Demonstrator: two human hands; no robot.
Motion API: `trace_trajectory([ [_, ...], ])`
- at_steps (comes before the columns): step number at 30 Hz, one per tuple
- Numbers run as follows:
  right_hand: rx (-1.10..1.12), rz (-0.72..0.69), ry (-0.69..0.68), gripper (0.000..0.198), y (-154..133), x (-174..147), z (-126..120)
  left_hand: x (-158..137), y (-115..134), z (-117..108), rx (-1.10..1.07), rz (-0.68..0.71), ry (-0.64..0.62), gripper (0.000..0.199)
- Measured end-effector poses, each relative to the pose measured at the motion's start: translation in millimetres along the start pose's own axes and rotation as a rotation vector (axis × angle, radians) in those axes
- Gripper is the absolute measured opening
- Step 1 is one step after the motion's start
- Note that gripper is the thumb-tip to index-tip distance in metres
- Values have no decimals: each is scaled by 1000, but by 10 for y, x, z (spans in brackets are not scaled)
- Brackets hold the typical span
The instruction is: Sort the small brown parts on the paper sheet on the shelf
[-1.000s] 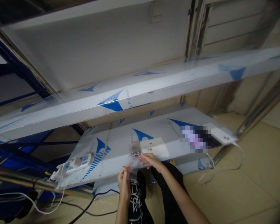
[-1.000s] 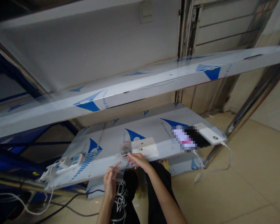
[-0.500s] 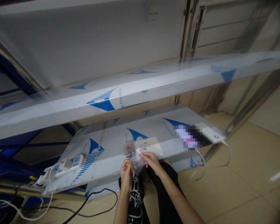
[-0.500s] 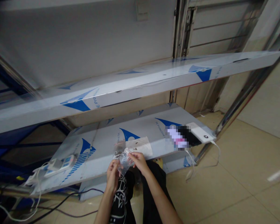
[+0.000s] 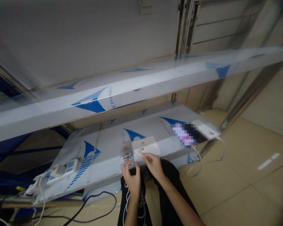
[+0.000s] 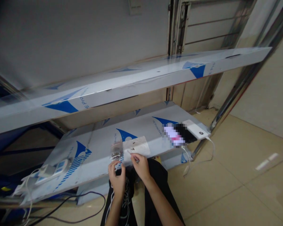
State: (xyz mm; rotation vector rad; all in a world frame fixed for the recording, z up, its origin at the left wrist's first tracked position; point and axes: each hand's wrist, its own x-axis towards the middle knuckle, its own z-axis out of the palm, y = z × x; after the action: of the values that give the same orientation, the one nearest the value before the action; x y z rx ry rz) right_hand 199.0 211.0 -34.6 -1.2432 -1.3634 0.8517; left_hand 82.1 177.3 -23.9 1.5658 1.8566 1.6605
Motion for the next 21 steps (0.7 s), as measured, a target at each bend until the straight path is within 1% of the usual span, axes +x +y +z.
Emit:
trace_trajectory([
  [1,2,-2,0,26,-9,2,-18,-9,17,8,24,44,-11,12],
  [3,23,1,-12,27,-38,1,-48,-25,36,25,14,77,-67,11],
  [7,97,49,-72,31,-108,-26,-56,-34,46,50,-123,9,-236,14],
  [9,119,83,-126,33,-140,-49,-36,-30,54,49,-152,-39,-279,15],
  [12,150,141,-200,38,-181,-77,3,-23,69,32,-181,-92,-280,16],
  [15,217,212,-231,42,-213,-85,29,-14,73,8,-218,-135,-247,19],
  [18,286,250,-268,42,-236,-80,28,5,50,-19,-224,-141,-233,20],
  [21,298,260,-326,40,-252,-79,3,27,5,-49,-215,-121,-255,20],
])
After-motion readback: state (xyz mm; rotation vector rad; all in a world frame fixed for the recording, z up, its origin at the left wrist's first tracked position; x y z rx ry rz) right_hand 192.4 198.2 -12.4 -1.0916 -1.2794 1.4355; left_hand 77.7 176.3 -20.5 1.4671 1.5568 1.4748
